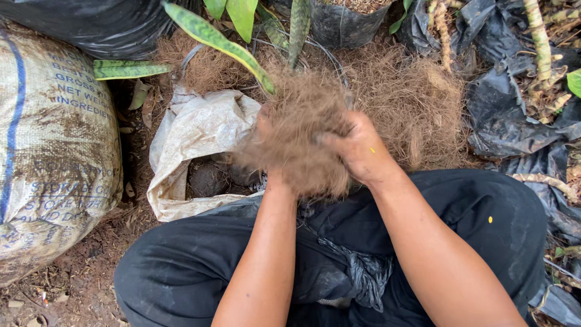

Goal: The person sits on the ground and kneads a ball of soil with both hands, rotating and pressing it to shape a round ball, then places the finished ball into a white sack holding other soil balls. They then grab a handful of dry coconut coir fiber and work it around the soil ball.

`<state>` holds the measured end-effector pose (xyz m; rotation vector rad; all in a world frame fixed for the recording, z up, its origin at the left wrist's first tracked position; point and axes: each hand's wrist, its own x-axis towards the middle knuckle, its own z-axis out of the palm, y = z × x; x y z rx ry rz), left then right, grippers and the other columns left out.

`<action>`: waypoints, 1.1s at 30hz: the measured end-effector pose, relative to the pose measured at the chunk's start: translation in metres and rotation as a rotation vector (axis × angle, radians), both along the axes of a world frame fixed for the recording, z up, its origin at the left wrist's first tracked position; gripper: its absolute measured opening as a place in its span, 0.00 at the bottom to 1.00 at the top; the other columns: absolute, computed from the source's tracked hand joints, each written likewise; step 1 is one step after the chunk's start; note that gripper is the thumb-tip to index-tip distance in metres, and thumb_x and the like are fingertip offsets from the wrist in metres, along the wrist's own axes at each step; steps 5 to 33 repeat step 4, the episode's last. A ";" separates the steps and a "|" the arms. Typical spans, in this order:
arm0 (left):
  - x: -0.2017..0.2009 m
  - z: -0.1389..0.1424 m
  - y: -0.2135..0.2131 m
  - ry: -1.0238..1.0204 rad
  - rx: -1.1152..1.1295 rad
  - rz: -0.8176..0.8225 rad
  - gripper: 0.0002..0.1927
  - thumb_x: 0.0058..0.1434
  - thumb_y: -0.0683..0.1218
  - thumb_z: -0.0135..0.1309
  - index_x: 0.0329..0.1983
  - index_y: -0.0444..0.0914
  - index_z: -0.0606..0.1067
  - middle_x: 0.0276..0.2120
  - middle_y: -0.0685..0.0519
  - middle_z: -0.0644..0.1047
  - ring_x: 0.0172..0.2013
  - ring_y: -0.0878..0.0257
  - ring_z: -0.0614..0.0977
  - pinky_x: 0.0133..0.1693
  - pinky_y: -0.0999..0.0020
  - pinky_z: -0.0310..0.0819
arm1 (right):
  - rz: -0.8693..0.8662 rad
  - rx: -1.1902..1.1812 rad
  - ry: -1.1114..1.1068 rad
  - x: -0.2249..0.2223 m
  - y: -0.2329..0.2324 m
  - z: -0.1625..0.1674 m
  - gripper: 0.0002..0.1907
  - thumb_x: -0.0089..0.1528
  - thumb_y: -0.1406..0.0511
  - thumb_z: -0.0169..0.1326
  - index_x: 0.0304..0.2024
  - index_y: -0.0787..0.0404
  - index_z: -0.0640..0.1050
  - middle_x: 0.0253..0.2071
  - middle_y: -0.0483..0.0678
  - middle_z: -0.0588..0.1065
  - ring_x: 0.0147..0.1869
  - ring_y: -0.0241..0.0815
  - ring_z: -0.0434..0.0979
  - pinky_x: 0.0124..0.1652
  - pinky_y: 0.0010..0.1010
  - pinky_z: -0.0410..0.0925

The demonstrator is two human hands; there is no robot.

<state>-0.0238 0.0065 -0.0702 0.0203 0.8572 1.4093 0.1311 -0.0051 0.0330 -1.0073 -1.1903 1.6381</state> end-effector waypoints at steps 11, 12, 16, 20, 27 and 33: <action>0.005 0.025 -0.013 0.195 0.046 -0.019 0.26 0.72 0.59 0.40 0.66 0.42 0.64 0.51 0.50 0.74 0.49 0.56 0.77 0.46 0.57 0.74 | -0.256 0.363 -0.493 -0.009 -0.005 0.007 0.20 0.59 0.69 0.67 0.54 0.64 0.78 0.50 0.49 0.81 0.53 0.44 0.82 0.56 0.34 0.73; 0.005 0.025 -0.013 0.195 0.046 -0.019 0.26 0.72 0.59 0.40 0.66 0.42 0.64 0.51 0.50 0.74 0.49 0.56 0.77 0.46 0.57 0.74 | -0.256 0.363 -0.493 -0.009 -0.005 0.007 0.20 0.59 0.69 0.67 0.54 0.64 0.78 0.50 0.49 0.81 0.53 0.44 0.82 0.56 0.34 0.73; 0.005 0.025 -0.013 0.195 0.046 -0.019 0.26 0.72 0.59 0.40 0.66 0.42 0.64 0.51 0.50 0.74 0.49 0.56 0.77 0.46 0.57 0.74 | -0.256 0.363 -0.493 -0.009 -0.005 0.007 0.20 0.59 0.69 0.67 0.54 0.64 0.78 0.50 0.49 0.81 0.53 0.44 0.82 0.56 0.34 0.73; 0.005 0.025 -0.013 0.195 0.046 -0.019 0.26 0.72 0.59 0.40 0.66 0.42 0.64 0.51 0.50 0.74 0.49 0.56 0.77 0.46 0.57 0.74 | -0.256 0.363 -0.493 -0.009 -0.005 0.007 0.20 0.59 0.69 0.67 0.54 0.64 0.78 0.50 0.49 0.81 0.53 0.44 0.82 0.56 0.34 0.73; 0.005 0.025 -0.013 0.195 0.046 -0.019 0.26 0.72 0.59 0.40 0.66 0.42 0.64 0.51 0.50 0.74 0.49 0.56 0.77 0.46 0.57 0.74 | -0.256 0.363 -0.493 -0.009 -0.005 0.007 0.20 0.59 0.69 0.67 0.54 0.64 0.78 0.50 0.49 0.81 0.53 0.44 0.82 0.56 0.34 0.73; 0.005 0.025 -0.013 0.195 0.046 -0.019 0.26 0.72 0.59 0.40 0.66 0.42 0.64 0.51 0.50 0.74 0.49 0.56 0.77 0.46 0.57 0.74 | -0.256 0.363 -0.493 -0.009 -0.005 0.007 0.20 0.59 0.69 0.67 0.54 0.64 0.78 0.50 0.49 0.81 0.53 0.44 0.82 0.56 0.34 0.73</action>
